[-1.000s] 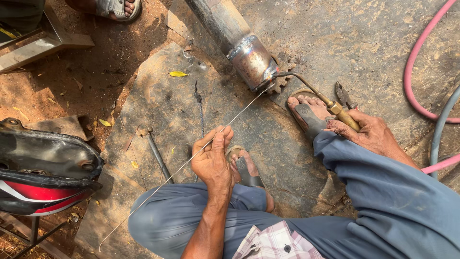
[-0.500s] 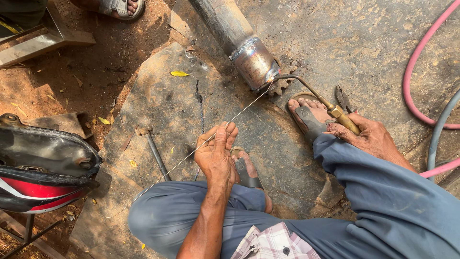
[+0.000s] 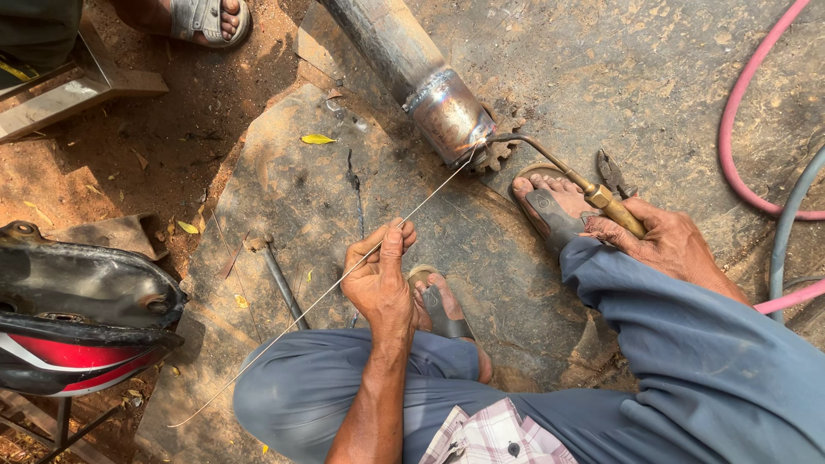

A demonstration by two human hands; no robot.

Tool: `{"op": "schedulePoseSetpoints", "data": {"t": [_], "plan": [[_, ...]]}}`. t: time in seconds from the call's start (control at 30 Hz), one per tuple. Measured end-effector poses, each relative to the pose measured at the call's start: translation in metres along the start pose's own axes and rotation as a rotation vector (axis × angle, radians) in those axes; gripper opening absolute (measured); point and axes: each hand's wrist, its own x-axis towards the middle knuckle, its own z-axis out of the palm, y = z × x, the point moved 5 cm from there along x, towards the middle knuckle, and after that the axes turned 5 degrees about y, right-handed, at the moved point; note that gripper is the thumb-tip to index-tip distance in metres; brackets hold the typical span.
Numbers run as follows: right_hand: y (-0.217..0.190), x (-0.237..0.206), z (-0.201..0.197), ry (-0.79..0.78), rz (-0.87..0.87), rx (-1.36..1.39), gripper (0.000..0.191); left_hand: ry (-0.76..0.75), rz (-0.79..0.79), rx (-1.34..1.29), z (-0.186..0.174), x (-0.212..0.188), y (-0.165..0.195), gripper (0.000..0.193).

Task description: The person is welding a metal pipe to a gear-like metal piece on the ground. They use a welding torch in their right hand and a filler rod in their left hand to apply welds around the joint, creating sparks and molten metal.

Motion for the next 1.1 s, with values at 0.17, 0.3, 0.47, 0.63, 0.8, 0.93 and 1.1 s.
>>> {"op": "schedulePoseSetpoints", "data": {"t": [0.17, 0.3, 0.47, 0.63, 0.8, 0.93, 1.1], "plan": [[-0.0006, 0.0002, 0.0001, 0.02, -0.001, -0.029, 0.041, -0.019, 0.025, 0.007, 0.0039, -0.0024, 0.0001, 0.017], [-0.0027, -0.0002, -0.0017, 0.027, -0.015, -0.019, 0.041, -0.021, 0.032, 0.018, 0.004, -0.0032, -0.0006, 0.016], [-0.0018, -0.001, -0.001, 0.03, -0.004, 0.01, 0.042, -0.008, 0.025, -0.01, 0.0032, -0.0033, -0.0009, 0.016], [0.0008, -0.0007, -0.0016, 0.016, -0.008, -0.02, 0.042, -0.012, 0.022, 0.006, 0.0033, -0.0046, 0.0001, 0.015], [0.0007, -0.0021, -0.0024, 0.02, 0.001, -0.02, 0.042, -0.015, 0.006, 0.011, 0.0041, -0.0049, -0.0002, 0.015], [0.0016, -0.0032, -0.0028, 0.015, 0.04, 0.017, 0.043, -0.011, 0.006, 0.017, 0.004, -0.005, 0.0001, 0.016], [-0.0012, -0.0046, -0.0031, 0.012, 0.064, 0.025, 0.048, 0.011, -0.02, 0.031, 0.0, -0.0053, -0.0027, 0.018]]}}
